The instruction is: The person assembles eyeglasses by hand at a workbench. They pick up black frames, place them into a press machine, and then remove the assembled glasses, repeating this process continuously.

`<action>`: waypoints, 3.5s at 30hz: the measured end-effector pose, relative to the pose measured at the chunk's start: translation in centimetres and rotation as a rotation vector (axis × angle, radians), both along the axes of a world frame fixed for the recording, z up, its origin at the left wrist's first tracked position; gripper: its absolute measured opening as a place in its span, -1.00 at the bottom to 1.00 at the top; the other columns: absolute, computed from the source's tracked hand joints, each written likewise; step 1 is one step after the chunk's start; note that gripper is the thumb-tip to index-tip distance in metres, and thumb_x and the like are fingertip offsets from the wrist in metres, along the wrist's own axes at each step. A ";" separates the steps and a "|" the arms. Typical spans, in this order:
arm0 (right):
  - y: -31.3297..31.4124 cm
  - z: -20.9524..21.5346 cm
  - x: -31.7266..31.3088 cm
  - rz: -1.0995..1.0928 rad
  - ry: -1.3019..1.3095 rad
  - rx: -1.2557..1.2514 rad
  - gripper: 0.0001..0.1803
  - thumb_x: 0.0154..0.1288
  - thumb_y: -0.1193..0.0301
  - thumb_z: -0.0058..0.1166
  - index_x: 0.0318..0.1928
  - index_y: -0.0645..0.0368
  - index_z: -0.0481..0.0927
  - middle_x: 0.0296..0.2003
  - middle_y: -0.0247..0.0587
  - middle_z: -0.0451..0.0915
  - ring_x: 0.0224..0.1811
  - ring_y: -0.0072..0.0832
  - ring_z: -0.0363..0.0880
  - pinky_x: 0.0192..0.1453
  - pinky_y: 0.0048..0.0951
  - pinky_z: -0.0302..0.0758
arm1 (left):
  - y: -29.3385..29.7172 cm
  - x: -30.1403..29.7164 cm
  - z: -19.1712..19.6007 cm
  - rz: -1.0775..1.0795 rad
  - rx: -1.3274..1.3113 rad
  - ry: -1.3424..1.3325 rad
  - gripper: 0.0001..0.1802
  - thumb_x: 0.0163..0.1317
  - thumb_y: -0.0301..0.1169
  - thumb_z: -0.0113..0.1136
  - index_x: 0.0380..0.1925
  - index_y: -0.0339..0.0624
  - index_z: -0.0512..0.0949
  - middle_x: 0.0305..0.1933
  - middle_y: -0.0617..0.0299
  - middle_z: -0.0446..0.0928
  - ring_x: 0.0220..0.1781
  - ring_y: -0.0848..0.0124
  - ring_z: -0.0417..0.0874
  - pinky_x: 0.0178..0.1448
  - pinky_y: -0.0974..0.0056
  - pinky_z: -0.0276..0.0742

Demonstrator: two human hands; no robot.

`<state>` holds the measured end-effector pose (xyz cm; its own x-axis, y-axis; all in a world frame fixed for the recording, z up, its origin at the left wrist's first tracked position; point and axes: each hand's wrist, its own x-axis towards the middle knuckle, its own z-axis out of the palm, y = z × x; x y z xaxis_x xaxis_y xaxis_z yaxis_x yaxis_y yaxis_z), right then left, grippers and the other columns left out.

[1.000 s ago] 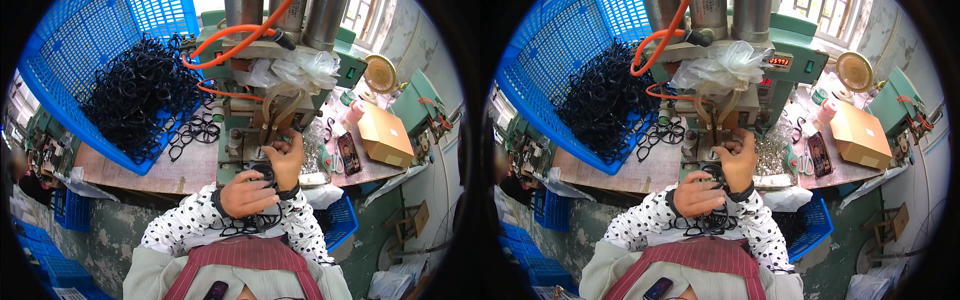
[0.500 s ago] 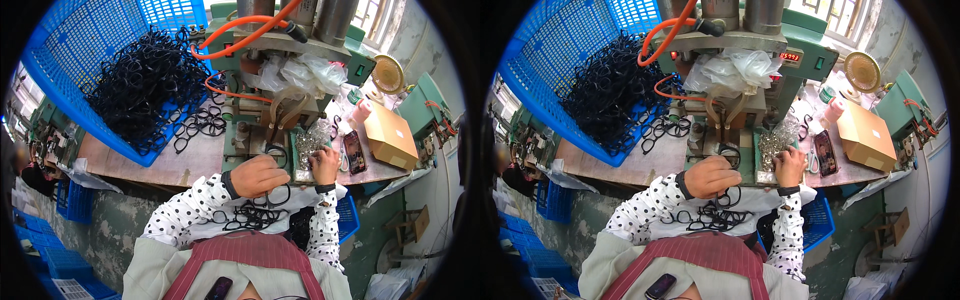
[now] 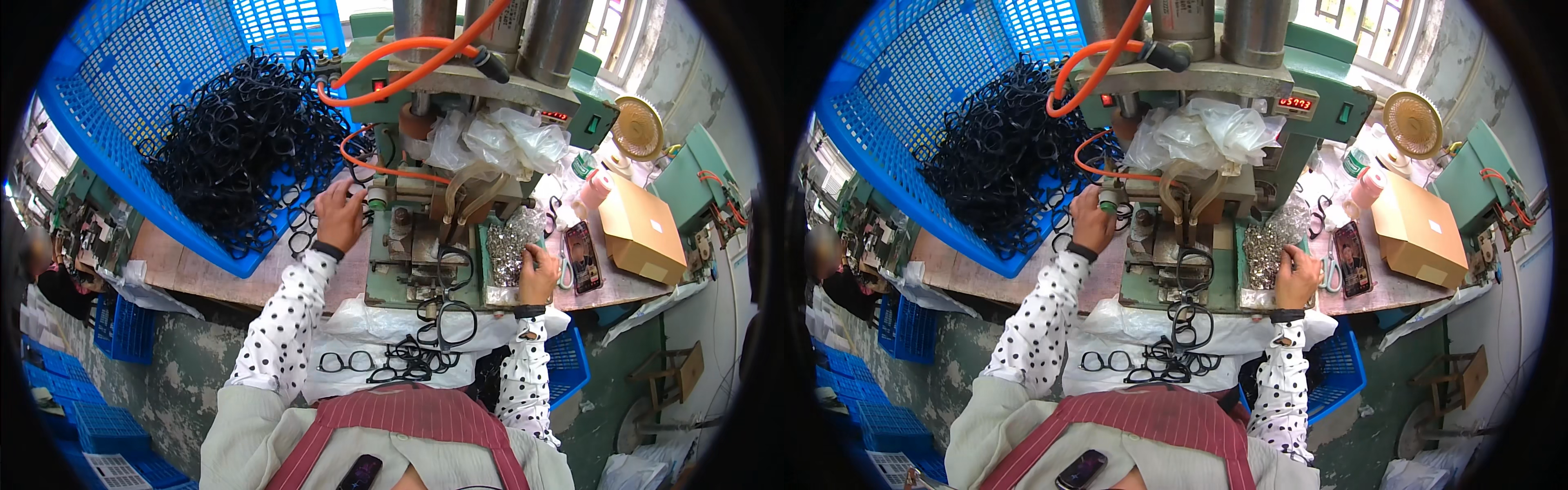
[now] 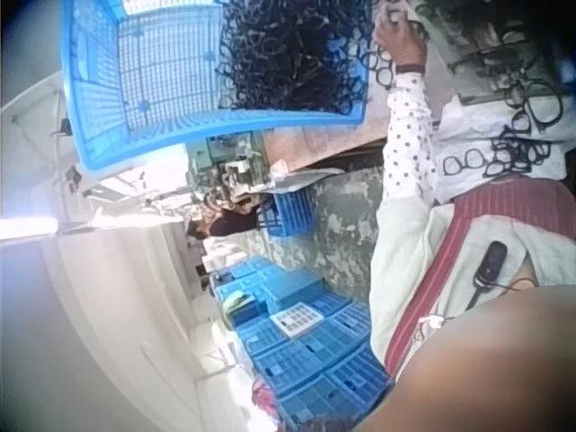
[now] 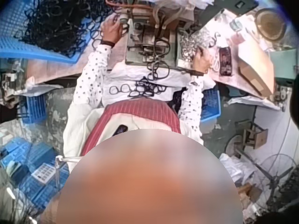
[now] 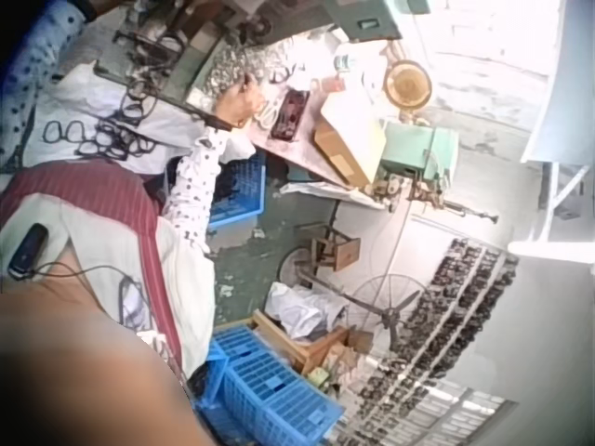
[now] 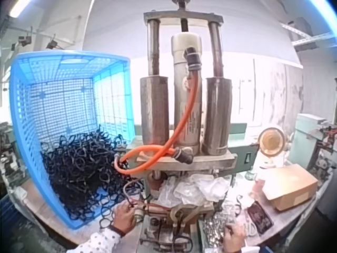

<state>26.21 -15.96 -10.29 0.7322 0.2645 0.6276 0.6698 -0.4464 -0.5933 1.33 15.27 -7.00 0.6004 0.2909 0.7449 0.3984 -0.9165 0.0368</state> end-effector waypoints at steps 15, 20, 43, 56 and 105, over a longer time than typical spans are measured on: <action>-0.2 1.5 -1.0 -0.002 0.003 -0.040 -0.89 0.01 0.39 0.33 -0.38 -0.05 0.70 -0.46 -0.43 0.64 -0.27 -0.36 0.50 -0.07 -0.28 0.33 | -0.6 -6.8 -3.1 -0.113 -0.594 0.392 -0.74 0.19 -0.24 0.28 -0.14 -0.03 0.61 0.29 0.24 0.42 0.39 0.20 0.30 0.37 -0.22 -0.04; 1.0 5.2 -3.9 0.404 0.461 0.315 -0.83 0.09 0.60 0.23 -0.26 0.20 0.73 -0.44 -0.24 0.65 -0.38 -0.58 0.51 -0.26 -0.56 0.43 | -1.6 -4.9 -0.2 -0.351 -1.207 -0.398 -0.79 0.32 -0.38 0.18 -0.10 -0.22 0.57 0.05 0.28 0.54 -0.01 0.51 0.53 0.13 0.37 0.37; 6.8 11.5 -11.5 0.618 0.687 0.518 -0.37 -0.05 0.62 0.30 0.10 0.35 0.36 -0.35 -0.16 0.65 -0.36 -0.59 0.60 -0.24 -0.56 0.47 | -13.7 -0.9 8.7 -0.782 -0.047 -0.274 -0.62 0.12 -0.45 0.31 -0.01 -0.19 0.56 -0.10 0.11 0.62 -0.12 0.17 0.65 -0.04 0.11 0.53; -0.8 2.8 -1.4 0.075 0.041 -0.352 -0.74 -0.03 0.31 0.36 -0.26 -0.03 0.67 -0.10 -0.36 0.64 0.08 -0.26 0.44 0.14 -0.03 0.27 | -15.7 1.2 6.5 -0.946 -0.072 -0.076 -0.50 0.08 -0.38 0.34 0.07 -0.19 0.51 0.09 0.08 0.56 -0.03 0.15 0.62 0.12 0.08 0.56; 4.4 11.4 -11.2 0.627 0.686 0.408 -0.55 0.01 0.58 0.34 -0.05 0.28 0.50 -0.35 -0.22 0.68 -0.38 -0.69 0.54 -0.35 -0.65 0.33 | -16.5 0.8 7.9 -0.839 -0.105 -0.134 -0.52 0.03 -0.47 0.34 0.02 -0.19 0.54 -0.12 0.19 0.63 -0.19 0.23 0.64 0.03 0.07 0.51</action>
<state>14.99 -11.55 1.12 0.7713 0.5843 0.2523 0.1710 0.1916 -0.9665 2.14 -1.22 0.90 0.5568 -0.1394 0.8188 -0.4241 -0.8953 0.1360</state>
